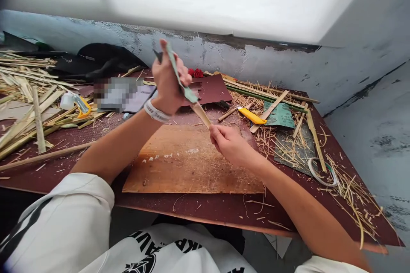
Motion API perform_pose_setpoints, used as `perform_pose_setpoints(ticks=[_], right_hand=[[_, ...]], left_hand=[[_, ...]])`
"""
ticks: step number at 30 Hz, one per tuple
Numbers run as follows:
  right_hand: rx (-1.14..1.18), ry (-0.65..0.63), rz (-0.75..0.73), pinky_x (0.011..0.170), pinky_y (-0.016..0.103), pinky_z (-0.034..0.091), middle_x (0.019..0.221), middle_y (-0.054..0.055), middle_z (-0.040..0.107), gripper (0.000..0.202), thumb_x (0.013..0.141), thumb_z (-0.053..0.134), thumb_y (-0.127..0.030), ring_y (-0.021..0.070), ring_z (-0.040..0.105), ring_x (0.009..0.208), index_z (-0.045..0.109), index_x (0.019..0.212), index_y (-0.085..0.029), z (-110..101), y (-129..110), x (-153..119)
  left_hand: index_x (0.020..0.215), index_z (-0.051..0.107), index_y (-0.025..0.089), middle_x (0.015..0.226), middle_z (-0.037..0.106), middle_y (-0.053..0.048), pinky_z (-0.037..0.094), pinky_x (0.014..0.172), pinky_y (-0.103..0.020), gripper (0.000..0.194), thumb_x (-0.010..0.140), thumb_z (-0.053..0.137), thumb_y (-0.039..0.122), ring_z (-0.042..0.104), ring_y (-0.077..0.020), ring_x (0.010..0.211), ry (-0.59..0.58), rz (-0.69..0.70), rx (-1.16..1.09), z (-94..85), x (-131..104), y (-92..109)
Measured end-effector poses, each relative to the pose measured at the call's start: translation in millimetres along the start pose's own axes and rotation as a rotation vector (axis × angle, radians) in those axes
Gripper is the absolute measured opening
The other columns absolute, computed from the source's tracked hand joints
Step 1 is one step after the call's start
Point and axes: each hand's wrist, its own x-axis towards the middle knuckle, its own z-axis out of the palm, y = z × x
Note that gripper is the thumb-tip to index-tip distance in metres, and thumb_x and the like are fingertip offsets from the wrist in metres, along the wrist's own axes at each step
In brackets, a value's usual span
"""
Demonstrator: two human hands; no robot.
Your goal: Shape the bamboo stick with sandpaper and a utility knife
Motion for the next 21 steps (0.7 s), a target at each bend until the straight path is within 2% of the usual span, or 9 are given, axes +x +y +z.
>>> perform_pose_setpoints(ticks=[2,4,6,11,15,18,21], right_hand=[[0.031,-0.076,0.061,0.033,0.019,0.025,0.049,-0.008,0.036,0.056,0.101,0.047,-0.070,0.0063,0.029,0.038,0.046,0.071,-0.022,-1,2,0],[0.072,-0.096,0.075,0.032,0.019,0.024,0.049,-0.009,0.034,0.058,0.100,0.048,-0.072,0.0061,0.028,0.037,0.045,0.070,-0.022,-2,5,1],[0.107,-0.077,0.060,0.033,0.019,0.024,0.050,-0.009,0.034,0.059,0.099,0.048,-0.073,0.0057,0.028,0.038,0.045,0.069,-0.022,-2,7,1],[0.191,-0.017,0.071,0.032,0.019,0.021,0.051,-0.009,0.035,0.061,0.093,0.055,-0.077,0.0050,0.026,0.037,0.045,0.070,-0.022,2,10,2],[0.221,0.081,0.031,0.033,0.020,0.020,0.051,-0.009,0.035,0.063,0.087,0.061,-0.080,0.0050,0.024,0.038,0.044,0.069,-0.023,8,8,4],[0.136,0.137,-0.025,0.034,0.020,0.023,0.052,-0.008,0.037,0.063,0.090,0.059,-0.080,0.0050,0.027,0.039,0.044,0.067,-0.022,9,7,4],[0.074,0.060,0.003,0.034,0.020,0.025,0.051,-0.007,0.038,0.064,0.093,0.052,-0.079,0.0059,0.030,0.039,0.045,0.067,-0.022,5,8,3]], left_hand=[[0.070,0.040,0.023,0.045,0.033,0.008,0.026,0.036,-0.021,0.049,0.109,0.051,0.051,0.029,-0.0069,0.034,0.001,0.056,0.006,-2.6,12,10],[0.070,0.039,0.023,0.045,0.033,0.008,0.027,0.036,-0.021,0.049,0.112,0.046,0.049,0.029,-0.0074,0.033,-0.033,0.101,0.003,-3.1,11,10],[0.071,0.040,0.023,0.044,0.035,0.009,0.028,0.036,-0.022,0.048,0.112,0.045,0.046,0.032,-0.0079,0.032,-0.072,0.099,0.009,-1.4,-1,1],[0.075,0.041,0.024,0.046,0.038,0.010,0.030,0.034,-0.023,0.045,0.104,0.062,0.052,0.038,-0.0089,0.031,-0.112,-0.051,0.019,1.7,-45,-33],[0.076,0.041,0.024,0.049,0.040,0.010,0.033,0.034,-0.022,0.046,0.103,0.062,0.055,0.039,-0.0082,0.032,-0.228,-0.062,0.083,1.4,-61,-42],[0.072,0.042,0.024,0.048,0.040,0.008,0.032,0.034,-0.023,0.046,0.108,0.053,0.051,0.039,-0.0094,0.034,-0.259,-0.054,0.124,-0.1,-47,-34],[0.070,0.042,0.026,0.047,0.039,0.007,0.030,0.036,-0.023,0.047,0.108,0.054,0.051,0.035,-0.0101,0.036,-0.167,0.022,0.113,-4.9,-14,-16]])
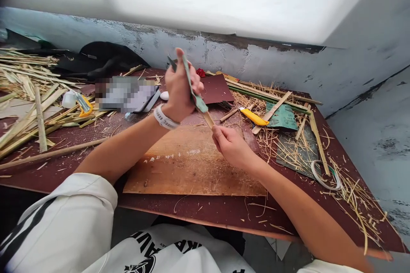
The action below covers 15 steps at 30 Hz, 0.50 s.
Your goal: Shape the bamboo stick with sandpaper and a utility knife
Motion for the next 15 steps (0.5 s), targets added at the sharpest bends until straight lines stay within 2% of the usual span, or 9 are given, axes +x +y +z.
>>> perform_pose_setpoints(ticks=[3,5,7,11,15], right_hand=[[0.022,-0.147,0.095,0.033,0.019,0.024,0.052,-0.008,0.036,0.062,0.095,0.051,-0.078,0.0056,0.027,0.039,0.045,0.069,-0.022,-7,1,-1],[0.046,-0.204,0.132,0.033,0.018,0.023,0.053,-0.008,0.036,0.061,0.096,0.052,-0.076,0.0051,0.027,0.039,0.045,0.070,-0.022,-11,1,-2],[0.076,-0.219,0.139,0.033,0.017,0.023,0.054,-0.009,0.036,0.060,0.096,0.052,-0.076,0.0050,0.027,0.039,0.045,0.071,-0.022,-12,1,-2],[0.151,-0.244,0.132,0.033,0.017,0.024,0.053,-0.010,0.034,0.058,0.096,0.053,-0.074,0.0053,0.026,0.039,0.044,0.073,-0.022,-9,2,-3],[0.168,-0.186,0.081,0.033,0.018,0.023,0.053,-0.009,0.035,0.058,0.096,0.053,-0.075,0.0058,0.027,0.039,0.044,0.073,-0.022,-4,6,-2]], left_hand=[[0.069,0.039,0.026,0.045,0.034,0.008,0.026,0.039,-0.024,0.048,0.111,0.050,0.047,0.029,-0.0100,0.037,0.157,0.112,-0.030,-10.6,28,14],[0.069,0.038,0.025,0.044,0.031,0.008,0.023,0.039,-0.025,0.049,0.112,0.046,0.047,0.026,-0.0099,0.036,0.186,0.184,-0.046,-11.9,33,19],[0.070,0.038,0.025,0.046,0.030,0.008,0.021,0.040,-0.026,0.049,0.111,0.048,0.050,0.026,-0.0103,0.036,0.152,0.209,-0.044,-8.8,28,22],[0.069,0.039,0.025,0.048,0.033,0.007,0.025,0.040,-0.026,0.048,0.109,0.054,0.047,0.031,-0.0097,0.036,0.098,0.144,-0.075,3.5,5,24],[0.067,0.042,0.024,0.046,0.035,0.006,0.026,0.035,-0.025,0.049,0.110,0.053,0.046,0.032,-0.0092,0.033,0.024,0.057,-0.130,14.6,-19,16]])
